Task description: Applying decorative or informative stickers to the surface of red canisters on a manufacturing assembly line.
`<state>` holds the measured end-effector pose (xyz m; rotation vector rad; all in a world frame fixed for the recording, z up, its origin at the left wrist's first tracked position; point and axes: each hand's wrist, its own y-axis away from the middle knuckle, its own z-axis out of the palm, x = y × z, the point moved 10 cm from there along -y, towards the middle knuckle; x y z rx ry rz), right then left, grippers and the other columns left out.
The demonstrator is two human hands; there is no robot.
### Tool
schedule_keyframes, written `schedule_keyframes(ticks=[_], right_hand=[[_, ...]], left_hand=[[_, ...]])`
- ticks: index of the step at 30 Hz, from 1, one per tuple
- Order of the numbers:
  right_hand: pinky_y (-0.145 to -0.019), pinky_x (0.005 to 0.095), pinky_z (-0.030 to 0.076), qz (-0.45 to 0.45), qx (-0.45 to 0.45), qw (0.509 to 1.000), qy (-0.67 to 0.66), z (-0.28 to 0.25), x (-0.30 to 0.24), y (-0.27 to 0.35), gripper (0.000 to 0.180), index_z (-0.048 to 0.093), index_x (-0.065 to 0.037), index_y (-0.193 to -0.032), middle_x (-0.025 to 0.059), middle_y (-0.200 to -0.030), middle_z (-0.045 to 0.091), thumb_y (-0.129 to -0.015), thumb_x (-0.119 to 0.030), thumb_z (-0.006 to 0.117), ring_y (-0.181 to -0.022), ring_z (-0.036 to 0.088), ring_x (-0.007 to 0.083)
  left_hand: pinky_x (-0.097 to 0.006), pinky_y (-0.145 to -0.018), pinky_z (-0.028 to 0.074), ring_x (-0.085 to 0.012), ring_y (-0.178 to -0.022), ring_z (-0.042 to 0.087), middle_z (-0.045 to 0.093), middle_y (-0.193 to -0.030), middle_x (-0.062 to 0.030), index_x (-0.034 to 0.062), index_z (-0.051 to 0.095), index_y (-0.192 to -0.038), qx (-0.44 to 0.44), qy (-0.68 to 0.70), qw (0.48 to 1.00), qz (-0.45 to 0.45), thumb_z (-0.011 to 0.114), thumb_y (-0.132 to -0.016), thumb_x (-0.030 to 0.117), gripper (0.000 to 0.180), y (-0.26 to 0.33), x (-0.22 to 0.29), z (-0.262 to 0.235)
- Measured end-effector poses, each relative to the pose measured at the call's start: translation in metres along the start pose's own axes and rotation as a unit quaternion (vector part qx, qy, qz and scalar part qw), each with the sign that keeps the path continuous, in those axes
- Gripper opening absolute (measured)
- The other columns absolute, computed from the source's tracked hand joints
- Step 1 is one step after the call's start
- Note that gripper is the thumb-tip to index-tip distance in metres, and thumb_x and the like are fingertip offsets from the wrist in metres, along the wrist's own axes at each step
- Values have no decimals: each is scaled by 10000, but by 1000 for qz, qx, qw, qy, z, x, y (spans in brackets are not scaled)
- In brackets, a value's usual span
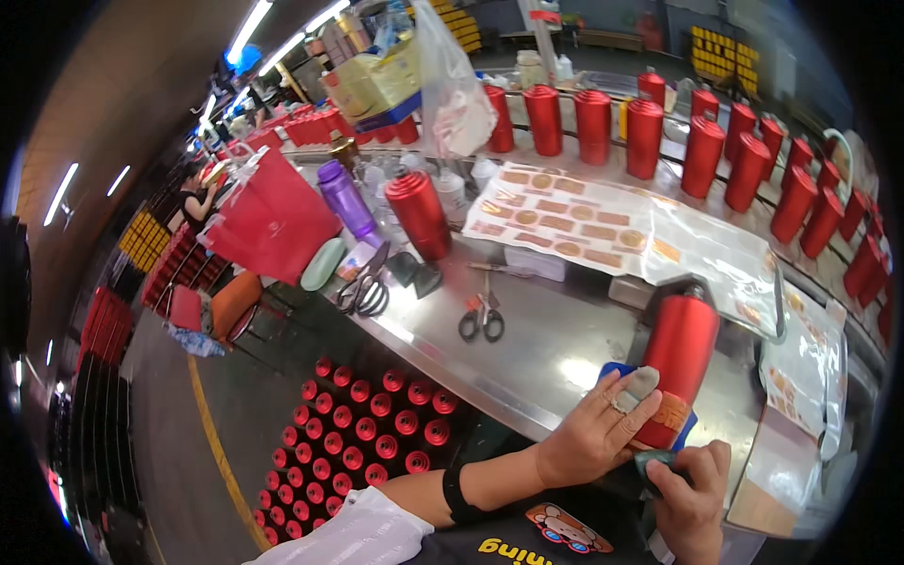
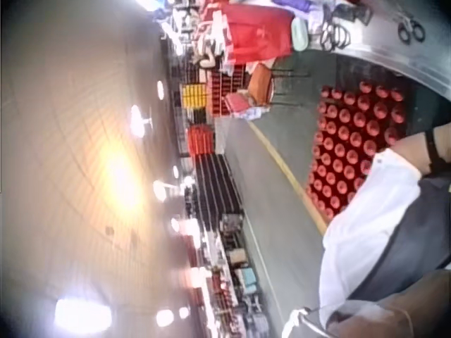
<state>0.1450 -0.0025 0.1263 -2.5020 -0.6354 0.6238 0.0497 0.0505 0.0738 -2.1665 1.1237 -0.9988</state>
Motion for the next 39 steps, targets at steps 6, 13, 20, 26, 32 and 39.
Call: schedule_keyframes(ticks=[6, 13, 20, 26, 32, 39], right_hand=[[-610, 378, 361, -13, 1, 999, -34, 9, 0, -4, 387, 623, -102, -900, 89, -788, 457, -553, 60, 684, -743, 444, 283], [-760, 379, 445, -25, -31, 997, -69, 5, 5, 6, 385, 681, -36, -999, 108, -893, 584, -647, 120, 664, -846, 540, 292], [-628, 385, 382, 5, 32, 998, -51, 0, 17, 20, 428, 665, -132, -919, 75, -814, 505, -514, 3, 696, -751, 467, 281], [-698, 378, 399, -43, 6, 995, -87, 8, 22, 10, 515, 693, -144, -1023, 54, -892, 548, -519, -45, 734, -771, 477, 253], [-705, 344, 394, -38, 41, 996, -70, 0, 20, 18, 289, 679, -147, -960, 31, -894, 540, -681, -68, 689, -796, 513, 215], [-703, 344, 390, -36, 53, 995, -83, -1, 27, 24, 253, 677, -141, -935, 27, -881, 535, -690, -79, 682, -777, 502, 209]], left_hand=[[-500, -1113, 287, -462, -1284, 404, 387, -1398, -311, -78, 343, -1384, -4, 28, 999, -28, 678, -778, 152, 730, -7, -8, -14], [-494, -1103, 298, -429, -1277, 426, 422, -1374, -296, -67, 305, -1412, 2, 84, 993, -80, 675, -788, 157, 760, 18, -25, 5], [-486, -1089, 304, -459, -1272, 413, 425, -1367, -308, -69, 325, -1410, -5, 60, 998, -2, 703, -774, 185, 781, -5, -6, 7], [-495, -1001, 411, -465, -1238, 456, 419, -1377, -306, -64, 314, -1416, -104, -43, 992, -50, 702, -830, 192, 748, -6, -14, 0], [-502, -1003, 409, -461, -1235, 466, 444, -1364, -297, -86, 332, -1398, -85, 44, 993, -67, 710, -827, 218, 749, 1, -21, 9], [-461, -1043, 375, -431, -1258, 462, 443, -1369, -288, -79, 326, -1409, -109, -87, 990, 21, 724, -828, 214, 763, -23, 6, 7]])
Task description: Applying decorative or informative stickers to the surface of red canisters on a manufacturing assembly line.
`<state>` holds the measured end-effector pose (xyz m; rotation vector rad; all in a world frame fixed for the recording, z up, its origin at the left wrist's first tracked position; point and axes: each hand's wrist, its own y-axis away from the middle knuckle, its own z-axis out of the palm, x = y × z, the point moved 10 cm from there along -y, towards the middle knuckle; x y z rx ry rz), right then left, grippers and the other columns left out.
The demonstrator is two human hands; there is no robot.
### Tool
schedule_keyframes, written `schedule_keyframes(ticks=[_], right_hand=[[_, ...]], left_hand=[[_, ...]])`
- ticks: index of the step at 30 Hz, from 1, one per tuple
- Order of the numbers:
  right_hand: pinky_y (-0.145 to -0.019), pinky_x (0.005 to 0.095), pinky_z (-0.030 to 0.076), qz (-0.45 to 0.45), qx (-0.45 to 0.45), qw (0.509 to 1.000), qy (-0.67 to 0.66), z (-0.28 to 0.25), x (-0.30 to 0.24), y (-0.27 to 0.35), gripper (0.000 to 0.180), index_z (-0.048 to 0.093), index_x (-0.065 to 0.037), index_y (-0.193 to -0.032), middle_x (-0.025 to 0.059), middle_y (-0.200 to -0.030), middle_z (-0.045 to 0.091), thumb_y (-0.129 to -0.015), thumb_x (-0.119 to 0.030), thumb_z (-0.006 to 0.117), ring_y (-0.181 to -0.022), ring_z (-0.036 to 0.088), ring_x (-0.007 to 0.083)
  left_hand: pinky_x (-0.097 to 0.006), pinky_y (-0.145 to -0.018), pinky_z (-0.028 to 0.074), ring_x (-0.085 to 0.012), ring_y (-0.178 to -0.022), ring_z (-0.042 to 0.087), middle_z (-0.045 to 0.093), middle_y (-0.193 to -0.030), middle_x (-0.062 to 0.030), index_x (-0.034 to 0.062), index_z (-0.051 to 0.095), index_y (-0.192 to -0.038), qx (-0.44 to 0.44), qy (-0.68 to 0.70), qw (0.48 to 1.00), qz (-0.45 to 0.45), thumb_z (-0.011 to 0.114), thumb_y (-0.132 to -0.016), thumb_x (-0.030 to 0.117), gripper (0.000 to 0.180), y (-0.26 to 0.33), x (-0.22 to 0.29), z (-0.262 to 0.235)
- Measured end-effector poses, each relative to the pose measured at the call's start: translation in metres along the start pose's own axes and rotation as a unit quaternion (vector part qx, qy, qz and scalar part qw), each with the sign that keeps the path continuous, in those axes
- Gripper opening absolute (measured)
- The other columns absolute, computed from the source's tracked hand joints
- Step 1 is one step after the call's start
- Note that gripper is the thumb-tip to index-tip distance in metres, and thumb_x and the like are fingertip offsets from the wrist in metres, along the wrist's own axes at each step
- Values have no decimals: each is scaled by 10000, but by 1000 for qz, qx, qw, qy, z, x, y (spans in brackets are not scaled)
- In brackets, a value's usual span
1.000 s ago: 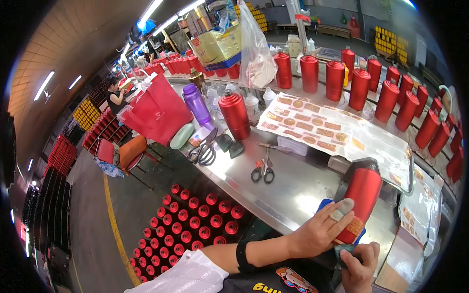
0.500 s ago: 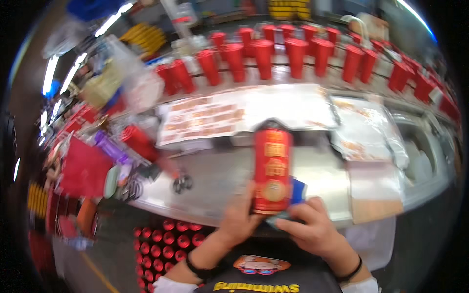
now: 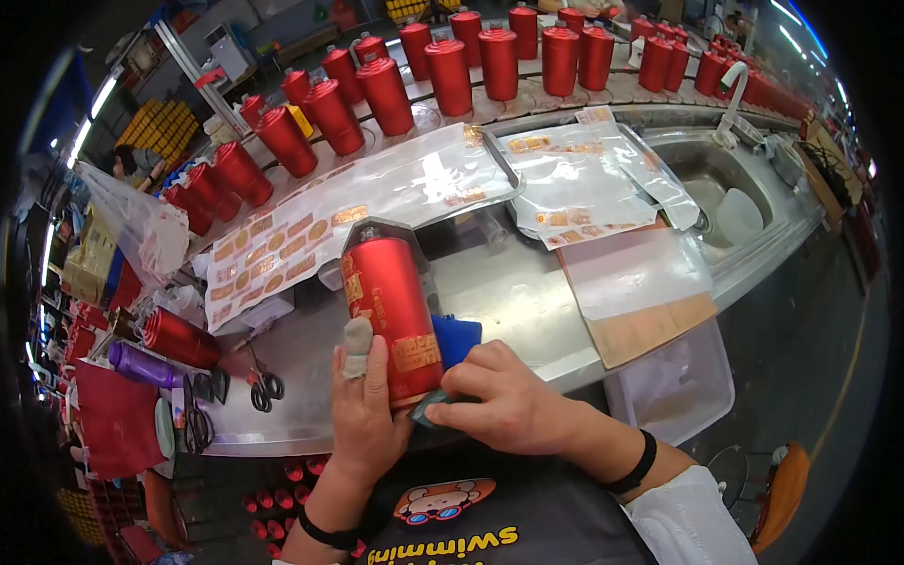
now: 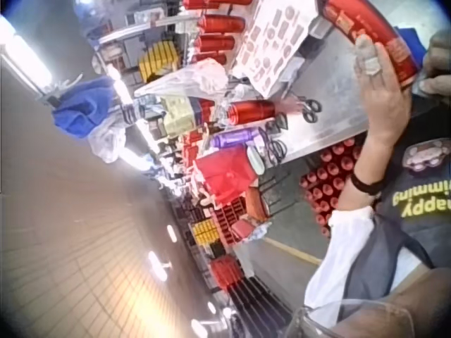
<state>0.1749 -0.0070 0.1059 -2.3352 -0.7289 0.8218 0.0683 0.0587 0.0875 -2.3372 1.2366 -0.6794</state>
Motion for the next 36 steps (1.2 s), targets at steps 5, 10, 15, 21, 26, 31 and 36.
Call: schedule_keyframes(ticks=[5, 10, 15, 21, 26, 31, 36], right_hand=[[-711, 341, 390, 6, 0, 1000, -27, 1, 2, -1, 283, 677, -134, -945, 28, -878, 539, -671, -63, 702, -786, 513, 213], [-723, 344, 396, 3, 0, 999, -34, 0, 7, 0, 302, 677, -133, -955, 29, -885, 544, -666, -51, 710, -795, 520, 219], [-733, 348, 402, 10, 10, 999, -46, 1, 7, 1, 314, 677, -140, -963, 27, -887, 546, -667, -43, 712, -800, 523, 223], [-729, 346, 404, 5, 6, 999, -49, -1, 13, 9, 326, 674, -135, -963, 31, -888, 546, -654, -40, 720, -805, 525, 222], [-717, 342, 397, -24, 50, 998, -10, -13, -7, -7, 259, 677, -131, -941, 25, -876, 539, -689, -76, 697, -795, 514, 204], [-683, 332, 391, -19, 26, 999, 1, 0, -3, 2, 286, 686, -133, -938, 24, -866, 542, -660, -64, 695, -766, 504, 195], [-672, 336, 394, -4, -12, 1000, 14, 9, 5, 10, 337, 695, -130, -941, 26, -853, 543, -620, -24, 704, -737, 495, 199]], left_hand=[[-487, -1091, 304, -455, -1275, 432, 434, -1375, -292, -74, 337, -1403, 28, 206, 972, -114, 714, -839, 208, 735, 29, -31, 14], [-533, -1024, 374, -451, -1200, 495, 479, -1334, -272, -56, 398, -1363, -1, 26, 999, -22, 769, -775, 279, 772, 1, -3, -2], [-518, -1021, 385, -457, -1205, 492, 477, -1327, -283, -58, 393, -1364, 65, 64, 996, -3, 729, -816, 253, 714, 11, -11, -1], [-564, -1092, 246, -452, -1266, 438, 459, -1338, -293, -47, 408, -1360, 30, 95, 994, -43, 711, -822, 283, 700, 16, -19, 1], [-574, -1121, 156, -438, -1286, 424, 453, -1365, -263, -11, 435, -1355, 6, -30, 999, -13, 682, -833, 323, 667, 1, 3, -6], [-579, -1124, 150, -436, -1284, 427, 466, -1368, -233, 8, 451, -1348, 6, -100, 995, 22, 663, -849, 336, 634, 11, 0, 7], [-581, -1121, 152, -435, -1282, 428, 460, -1373, -240, 2, 452, -1348, 50, 53, 996, -42, 654, -862, 346, 629, 25, -22, 0]])
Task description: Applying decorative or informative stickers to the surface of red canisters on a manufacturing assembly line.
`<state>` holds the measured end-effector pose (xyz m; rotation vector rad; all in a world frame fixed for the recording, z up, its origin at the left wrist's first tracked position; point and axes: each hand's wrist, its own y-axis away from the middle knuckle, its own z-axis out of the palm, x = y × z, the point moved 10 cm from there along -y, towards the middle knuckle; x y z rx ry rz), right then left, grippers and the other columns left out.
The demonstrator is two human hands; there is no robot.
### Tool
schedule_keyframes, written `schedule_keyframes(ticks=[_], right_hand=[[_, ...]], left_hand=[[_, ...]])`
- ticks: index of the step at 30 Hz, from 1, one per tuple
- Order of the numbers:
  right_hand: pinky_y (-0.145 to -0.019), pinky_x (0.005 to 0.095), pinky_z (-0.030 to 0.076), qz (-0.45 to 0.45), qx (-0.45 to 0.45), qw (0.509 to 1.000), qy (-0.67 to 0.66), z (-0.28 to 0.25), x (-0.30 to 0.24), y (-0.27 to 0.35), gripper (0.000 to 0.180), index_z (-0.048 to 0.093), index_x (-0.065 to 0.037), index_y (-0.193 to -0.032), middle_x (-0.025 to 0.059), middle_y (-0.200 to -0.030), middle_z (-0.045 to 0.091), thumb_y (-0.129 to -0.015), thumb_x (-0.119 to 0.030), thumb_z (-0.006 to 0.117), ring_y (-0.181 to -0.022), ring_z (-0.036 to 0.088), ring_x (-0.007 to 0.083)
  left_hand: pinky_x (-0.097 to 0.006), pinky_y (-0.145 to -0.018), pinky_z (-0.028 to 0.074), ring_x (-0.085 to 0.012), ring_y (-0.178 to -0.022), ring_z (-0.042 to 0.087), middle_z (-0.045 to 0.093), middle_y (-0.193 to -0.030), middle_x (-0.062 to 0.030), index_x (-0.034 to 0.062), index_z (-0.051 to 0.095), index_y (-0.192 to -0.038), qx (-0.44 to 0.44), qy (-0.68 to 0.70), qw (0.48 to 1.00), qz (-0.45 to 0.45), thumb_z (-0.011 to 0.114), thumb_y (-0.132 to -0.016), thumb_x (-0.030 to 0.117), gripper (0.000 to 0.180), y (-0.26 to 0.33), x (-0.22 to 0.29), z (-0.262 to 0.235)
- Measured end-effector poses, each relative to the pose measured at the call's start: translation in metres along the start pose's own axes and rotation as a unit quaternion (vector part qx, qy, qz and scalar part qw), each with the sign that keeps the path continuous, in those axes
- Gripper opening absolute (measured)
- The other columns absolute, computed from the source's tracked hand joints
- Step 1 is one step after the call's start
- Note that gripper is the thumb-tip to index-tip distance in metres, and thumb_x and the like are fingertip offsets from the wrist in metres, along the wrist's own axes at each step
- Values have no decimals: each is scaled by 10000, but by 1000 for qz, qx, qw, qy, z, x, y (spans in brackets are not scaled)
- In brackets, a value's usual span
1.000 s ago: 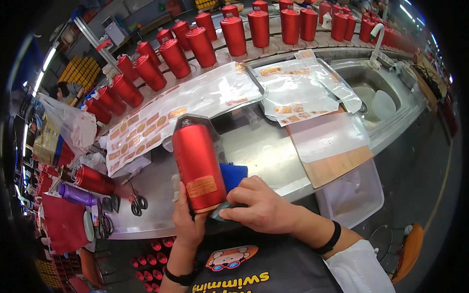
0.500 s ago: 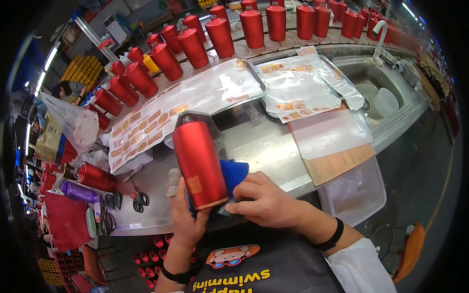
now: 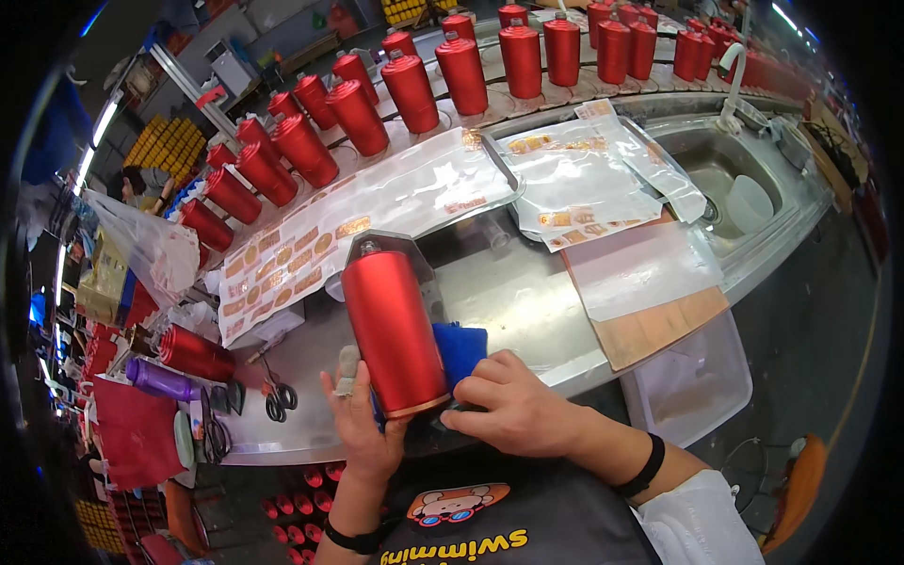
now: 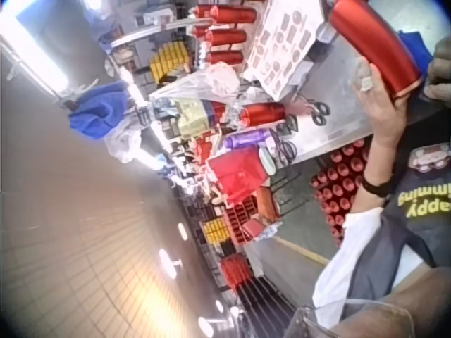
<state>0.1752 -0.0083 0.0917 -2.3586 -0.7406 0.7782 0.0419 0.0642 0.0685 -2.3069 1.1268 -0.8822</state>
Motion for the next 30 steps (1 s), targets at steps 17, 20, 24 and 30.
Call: schedule_keyframes(ticks=[17, 20, 24, 30], right_hand=[[-701, 336, 386, -14, 73, 997, -15, -18, -3, -8, 247, 679, -130, -925, 15, -865, 544, -681, -97, 703, -782, 516, 192], [-715, 337, 389, -26, 90, 996, -7, -15, -7, -6, 255, 677, -132, -926, 9, -849, 539, -675, -95, 699, -779, 510, 187], [-725, 339, 394, -8, 63, 998, -11, -13, 0, 4, 234, 675, -123, -925, 8, -840, 537, -694, -98, 699, -777, 511, 185], [-707, 343, 409, 0, 85, 996, -13, -33, 4, 4, 261, 666, -112, -955, 31, -858, 548, -700, -75, 708, -779, 531, 202]], left_hand=[[-621, -1099, 159, -483, -1273, 407, 477, -1328, -256, -63, 425, -1340, -32, -20, 999, -7, 657, -861, 400, 705, 0, 0, 4], [-584, -1121, 156, -488, -1272, 411, 475, -1329, -291, -101, 392, -1349, -26, -87, 996, 9, 570, -918, 424, 703, -10, 13, 3], [-573, -1125, 151, -458, -1309, 376, 429, -1370, -293, -117, 331, -1377, -68, -23, 997, -32, 574, -903, 466, 789, 10, -14, 14], [-584, -1116, 159, -479, -1330, 327, 388, -1403, -283, -116, 290, -1394, -72, -28, 996, -38, 650, -844, 496, 899, -4, -2, 22]])
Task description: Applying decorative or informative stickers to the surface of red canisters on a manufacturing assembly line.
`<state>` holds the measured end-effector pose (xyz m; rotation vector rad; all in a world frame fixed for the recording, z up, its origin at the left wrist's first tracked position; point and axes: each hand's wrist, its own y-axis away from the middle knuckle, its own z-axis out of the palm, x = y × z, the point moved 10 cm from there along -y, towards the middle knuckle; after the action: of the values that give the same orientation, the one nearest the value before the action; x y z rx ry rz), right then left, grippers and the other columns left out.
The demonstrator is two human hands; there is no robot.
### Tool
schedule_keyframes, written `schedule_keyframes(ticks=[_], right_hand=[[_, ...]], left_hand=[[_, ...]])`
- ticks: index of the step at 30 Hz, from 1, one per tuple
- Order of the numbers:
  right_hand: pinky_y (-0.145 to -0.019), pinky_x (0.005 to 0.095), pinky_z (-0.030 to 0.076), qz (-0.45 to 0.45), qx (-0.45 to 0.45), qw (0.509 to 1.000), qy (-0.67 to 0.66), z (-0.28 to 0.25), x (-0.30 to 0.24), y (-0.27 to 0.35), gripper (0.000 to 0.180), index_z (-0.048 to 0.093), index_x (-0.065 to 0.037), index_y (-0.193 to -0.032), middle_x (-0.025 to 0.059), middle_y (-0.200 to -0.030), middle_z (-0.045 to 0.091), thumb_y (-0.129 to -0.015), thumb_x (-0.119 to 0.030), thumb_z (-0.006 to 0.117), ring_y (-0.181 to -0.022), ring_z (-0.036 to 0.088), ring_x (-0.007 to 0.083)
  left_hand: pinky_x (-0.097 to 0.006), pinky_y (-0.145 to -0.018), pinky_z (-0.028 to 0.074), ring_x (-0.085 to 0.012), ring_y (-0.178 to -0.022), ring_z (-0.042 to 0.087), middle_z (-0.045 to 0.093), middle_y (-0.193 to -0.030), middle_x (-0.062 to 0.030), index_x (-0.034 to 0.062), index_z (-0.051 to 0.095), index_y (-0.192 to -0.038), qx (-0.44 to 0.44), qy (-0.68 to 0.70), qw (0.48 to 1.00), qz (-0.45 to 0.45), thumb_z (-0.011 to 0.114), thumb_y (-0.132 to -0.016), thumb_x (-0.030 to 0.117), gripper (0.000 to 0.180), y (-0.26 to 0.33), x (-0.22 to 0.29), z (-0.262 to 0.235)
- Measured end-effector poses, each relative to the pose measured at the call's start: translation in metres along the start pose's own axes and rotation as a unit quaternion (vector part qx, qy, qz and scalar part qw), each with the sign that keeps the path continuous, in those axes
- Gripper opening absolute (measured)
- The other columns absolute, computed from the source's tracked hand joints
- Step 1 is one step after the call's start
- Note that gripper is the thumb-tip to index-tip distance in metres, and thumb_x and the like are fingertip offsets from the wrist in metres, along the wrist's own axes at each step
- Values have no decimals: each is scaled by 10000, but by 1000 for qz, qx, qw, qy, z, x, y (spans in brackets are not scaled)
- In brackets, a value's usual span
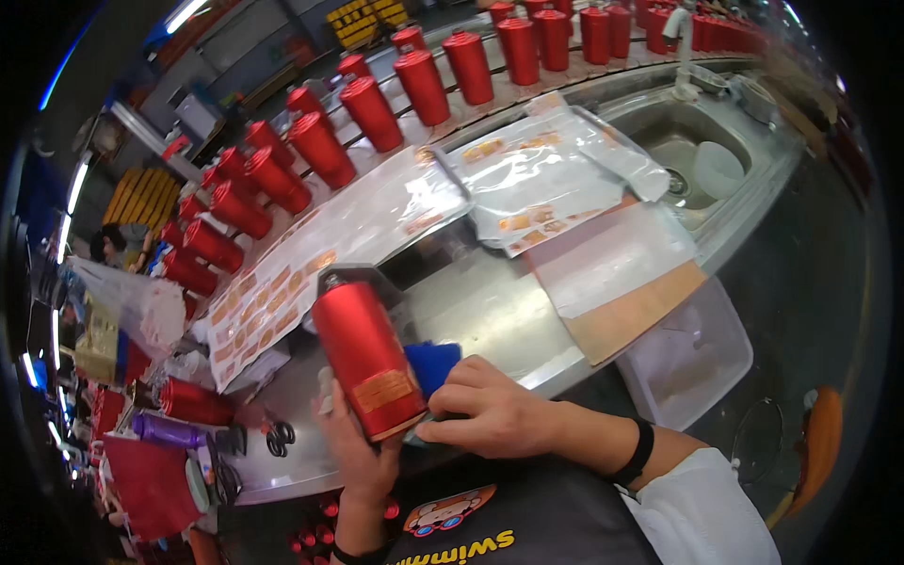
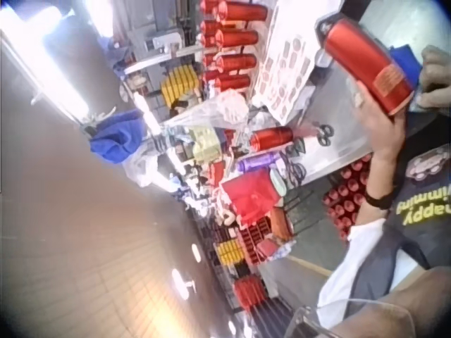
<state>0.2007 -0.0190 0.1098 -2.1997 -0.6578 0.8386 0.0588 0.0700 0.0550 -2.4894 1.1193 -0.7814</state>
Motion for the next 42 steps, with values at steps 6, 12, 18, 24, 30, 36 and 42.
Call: schedule_keyframes(ticks=[6, 12, 18, 24, 30, 36, 42], right_hand=[[-809, 409, 488, 247, 39, 967, -44, -55, 66, 12, 371, 570, -8, -1159, 184, -975, 594, -792, 19, 620, -922, 591, 348], [-938, 386, 461, 216, 33, 944, 249, -156, 124, 25, 373, 584, 12, -1163, 210, -1168, 612, -810, 102, 506, -1128, 583, 338], [-747, 306, 499, 426, 101, 898, -24, -130, 146, 39, 368, 497, -8, -1236, 171, -983, 676, -873, -15, 555, -861, 668, 219], [-669, 302, 478, 395, 54, 916, 48, -139, 150, 18, 272, 528, -16, -1124, 112, -794, 634, -867, -89, 577, -715, 608, 185], [-698, 296, 477, 391, 77, 913, 86, -180, 163, 20, 221, 580, 5, -1051, 114, -820, 613, -856, -99, 594, -746, 596, 162], [-738, 341, 483, 345, 126, 915, 164, -238, 214, 16, 283, 590, -12, -1118, 175, -895, 641, -862, -132, 582, -790, 620, 240], [-876, 347, 479, 279, -51, 858, 429, -295, 313, 42, 269, 670, -55, -1007, 188, -1147, 627, -772, 1, 551, -1027, 620, 311]], left_hand=[[-537, -1132, 159, -467, -1366, 276, 328, -1451, -305, -99, 251, -1430, 1, 64, 996, -54, 540, -879, 576, 917, 9, -21, -2], [-534, -1126, 172, -496, -1348, 276, 324, -1446, -317, -100, 239, -1433, -32, 139, 988, -63, 484, -919, 531, 850, 19, -36, 22], [-542, -1108, 198, -504, -1347, 266, 422, -1374, -262, -94, 312, -1406, -78, 131, 988, -33, 490, -907, 556, 838, 1, -19, 19], [-575, -1117, 170, -437, -1265, 402, 522, -1233, -227, -72, 414, -1322, -61, 129, 990, -6, 484, -915, 509, 713, -6, -10, 11], [-585, -1132, 112, -385, -1223, 453, 544, -1205, -203, -17, 468, -1286, -100, 145, 984, 6, 518, -901, 446, 604, -9, 4, 22], [-494, -1080, 225, -382, -1267, 379, 453, -1334, -235, -47, 408, -1350, -26, 162, 979, -123, 544, -894, 516, 738, -11, 4, 10], [-492, -1053, 289, -455, -1250, 403, 458, -1371, -232, -32, 449, -1339, -34, 205, 976, -59, 564, -922, 390, 604, -17, 18, 11]])
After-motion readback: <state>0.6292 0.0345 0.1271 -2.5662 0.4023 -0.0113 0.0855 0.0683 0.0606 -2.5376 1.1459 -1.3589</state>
